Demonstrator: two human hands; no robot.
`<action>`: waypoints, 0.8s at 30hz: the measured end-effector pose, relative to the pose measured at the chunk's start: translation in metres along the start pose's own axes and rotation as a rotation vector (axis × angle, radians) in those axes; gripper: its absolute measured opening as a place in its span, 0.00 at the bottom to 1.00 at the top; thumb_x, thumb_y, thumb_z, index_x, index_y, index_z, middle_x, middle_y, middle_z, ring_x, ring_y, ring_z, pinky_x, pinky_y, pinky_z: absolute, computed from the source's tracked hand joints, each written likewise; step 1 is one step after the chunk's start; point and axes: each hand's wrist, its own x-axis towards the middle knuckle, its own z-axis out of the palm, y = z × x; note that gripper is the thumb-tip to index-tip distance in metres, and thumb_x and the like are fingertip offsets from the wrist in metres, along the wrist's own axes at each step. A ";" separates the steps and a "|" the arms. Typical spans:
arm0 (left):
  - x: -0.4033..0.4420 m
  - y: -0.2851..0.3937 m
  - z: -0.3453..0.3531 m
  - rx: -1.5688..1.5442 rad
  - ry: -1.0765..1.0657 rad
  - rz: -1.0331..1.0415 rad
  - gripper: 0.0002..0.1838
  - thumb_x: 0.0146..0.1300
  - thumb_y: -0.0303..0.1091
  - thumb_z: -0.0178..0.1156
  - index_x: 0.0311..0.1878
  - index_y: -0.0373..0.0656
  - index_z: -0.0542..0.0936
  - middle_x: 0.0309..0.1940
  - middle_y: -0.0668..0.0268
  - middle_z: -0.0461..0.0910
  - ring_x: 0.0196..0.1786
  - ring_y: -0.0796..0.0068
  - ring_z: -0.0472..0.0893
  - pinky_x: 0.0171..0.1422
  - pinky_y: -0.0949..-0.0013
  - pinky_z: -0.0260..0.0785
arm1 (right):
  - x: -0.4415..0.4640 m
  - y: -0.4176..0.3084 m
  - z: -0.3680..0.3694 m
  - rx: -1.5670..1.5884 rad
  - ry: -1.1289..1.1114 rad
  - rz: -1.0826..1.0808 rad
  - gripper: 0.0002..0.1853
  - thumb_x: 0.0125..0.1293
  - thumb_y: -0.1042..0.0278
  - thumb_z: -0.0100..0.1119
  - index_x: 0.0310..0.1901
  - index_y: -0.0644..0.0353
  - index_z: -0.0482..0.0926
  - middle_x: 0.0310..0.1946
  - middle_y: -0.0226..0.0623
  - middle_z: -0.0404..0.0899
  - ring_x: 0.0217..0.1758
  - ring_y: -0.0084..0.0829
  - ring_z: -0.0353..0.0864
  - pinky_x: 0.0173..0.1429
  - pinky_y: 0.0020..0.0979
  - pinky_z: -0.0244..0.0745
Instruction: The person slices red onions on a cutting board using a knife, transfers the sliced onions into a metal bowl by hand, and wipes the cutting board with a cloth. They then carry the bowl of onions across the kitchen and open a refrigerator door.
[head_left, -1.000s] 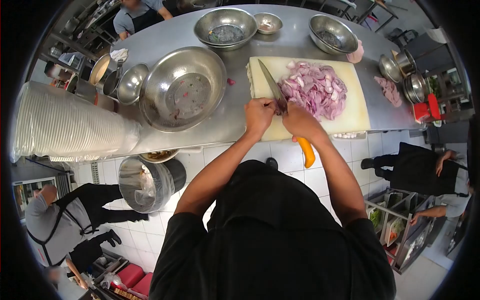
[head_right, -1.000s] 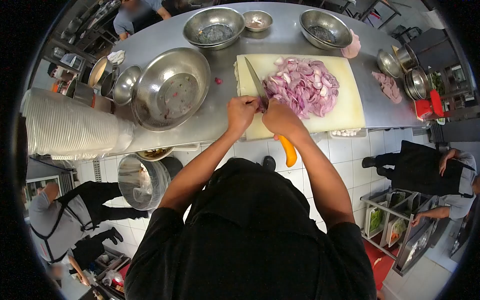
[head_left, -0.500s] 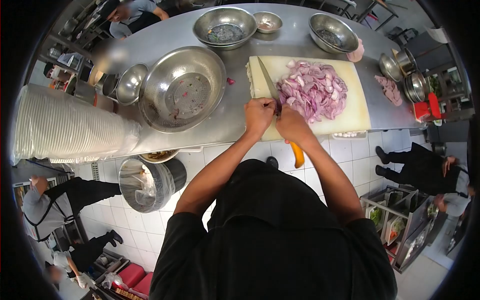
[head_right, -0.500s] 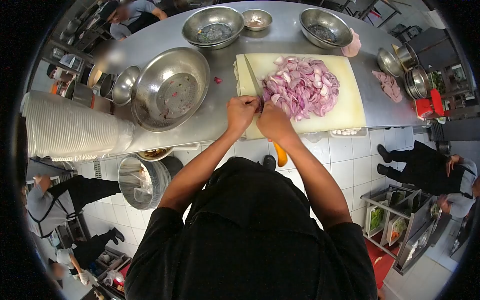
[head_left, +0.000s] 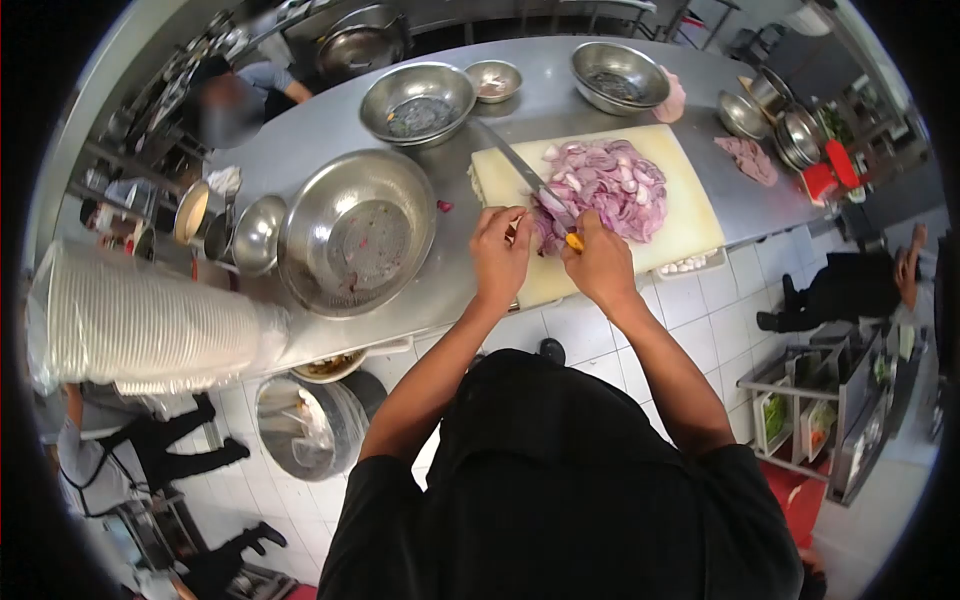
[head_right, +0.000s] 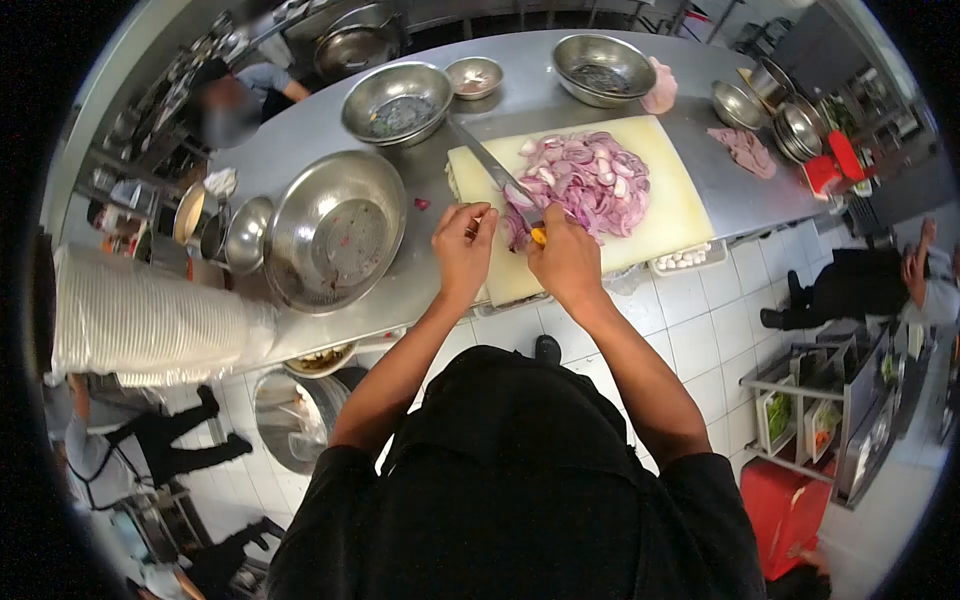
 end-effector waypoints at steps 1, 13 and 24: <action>0.003 0.013 -0.005 -0.017 -0.011 0.046 0.08 0.58 0.27 0.69 0.41 0.39 0.88 0.37 0.58 0.82 0.36 0.57 0.82 0.43 0.59 0.76 | -0.004 0.003 0.001 0.003 0.042 -0.004 0.17 0.56 0.73 0.67 0.45 0.65 0.71 0.36 0.56 0.82 0.39 0.57 0.84 0.43 0.53 0.78; 0.035 0.009 0.015 0.242 -0.353 0.493 0.06 0.55 0.30 0.69 0.36 0.41 0.89 0.34 0.61 0.83 0.39 0.57 0.78 0.48 0.58 0.72 | -0.039 0.006 0.004 -0.100 0.106 -0.014 0.20 0.51 0.77 0.68 0.45 0.64 0.71 0.38 0.56 0.79 0.36 0.57 0.83 0.42 0.51 0.79; 0.060 0.074 0.019 0.260 -0.177 0.476 0.09 0.61 0.31 0.68 0.43 0.38 0.88 0.37 0.58 0.84 0.40 0.59 0.81 0.50 0.61 0.72 | -0.054 0.068 -0.088 0.194 0.280 0.210 0.20 0.52 0.71 0.75 0.44 0.63 0.75 0.39 0.55 0.82 0.44 0.57 0.82 0.49 0.49 0.77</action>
